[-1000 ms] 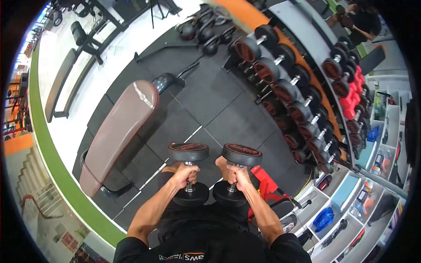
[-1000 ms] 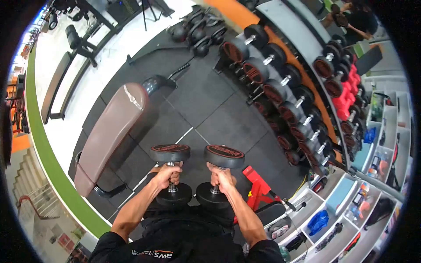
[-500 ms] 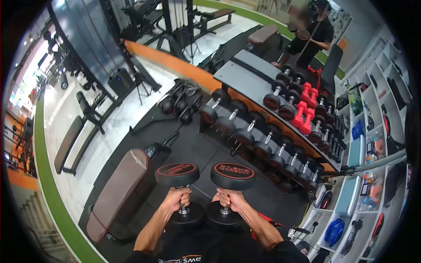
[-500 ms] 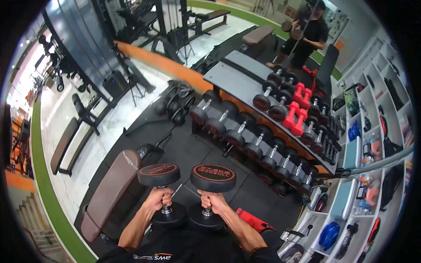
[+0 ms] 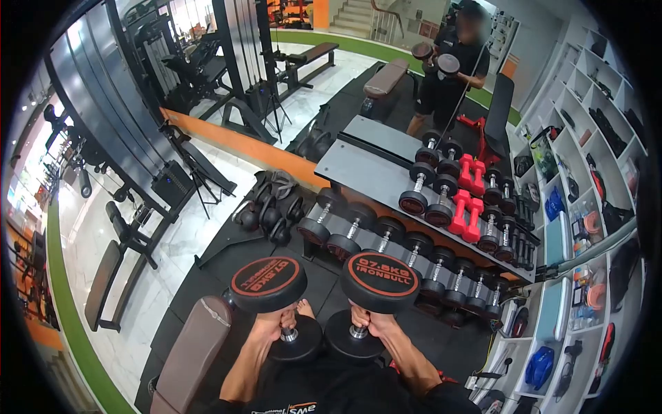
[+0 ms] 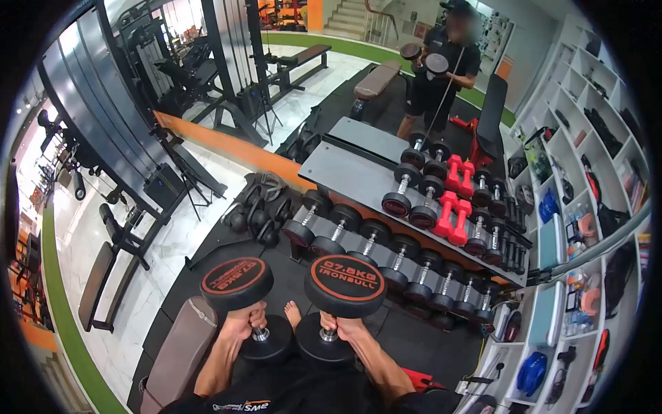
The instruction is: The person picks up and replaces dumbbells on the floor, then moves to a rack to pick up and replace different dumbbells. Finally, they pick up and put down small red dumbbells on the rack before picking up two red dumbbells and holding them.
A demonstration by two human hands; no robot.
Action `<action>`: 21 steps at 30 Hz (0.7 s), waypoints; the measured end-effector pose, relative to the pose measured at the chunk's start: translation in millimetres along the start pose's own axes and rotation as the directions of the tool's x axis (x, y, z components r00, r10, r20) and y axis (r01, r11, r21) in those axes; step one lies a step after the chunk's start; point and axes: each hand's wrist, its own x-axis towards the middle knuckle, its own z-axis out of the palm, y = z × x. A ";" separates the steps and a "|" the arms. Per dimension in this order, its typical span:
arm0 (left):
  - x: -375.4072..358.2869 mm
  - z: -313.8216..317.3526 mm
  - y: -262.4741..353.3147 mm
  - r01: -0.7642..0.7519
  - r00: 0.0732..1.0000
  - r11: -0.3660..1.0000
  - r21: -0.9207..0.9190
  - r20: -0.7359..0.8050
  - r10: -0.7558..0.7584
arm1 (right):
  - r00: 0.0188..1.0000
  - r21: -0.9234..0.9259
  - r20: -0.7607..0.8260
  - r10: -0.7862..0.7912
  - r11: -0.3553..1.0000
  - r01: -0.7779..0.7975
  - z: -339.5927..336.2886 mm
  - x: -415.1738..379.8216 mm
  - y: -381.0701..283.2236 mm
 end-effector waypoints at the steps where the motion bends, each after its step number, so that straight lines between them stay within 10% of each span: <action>1: 9.0 -3.2 11.4 0.012 1.000 1.000 -0.006 0.005 -0.012 | 1.000 0.011 0.015 -0.021 1.000 0.021 3.4 12.8 -5.0; 21: 235.8 40.9 123.8 -0.067 0.958 0.994 0.089 0.283 0.039 | 0.969 0.094 -0.165 -0.186 0.975 0.203 -27.0 188.0 -133.2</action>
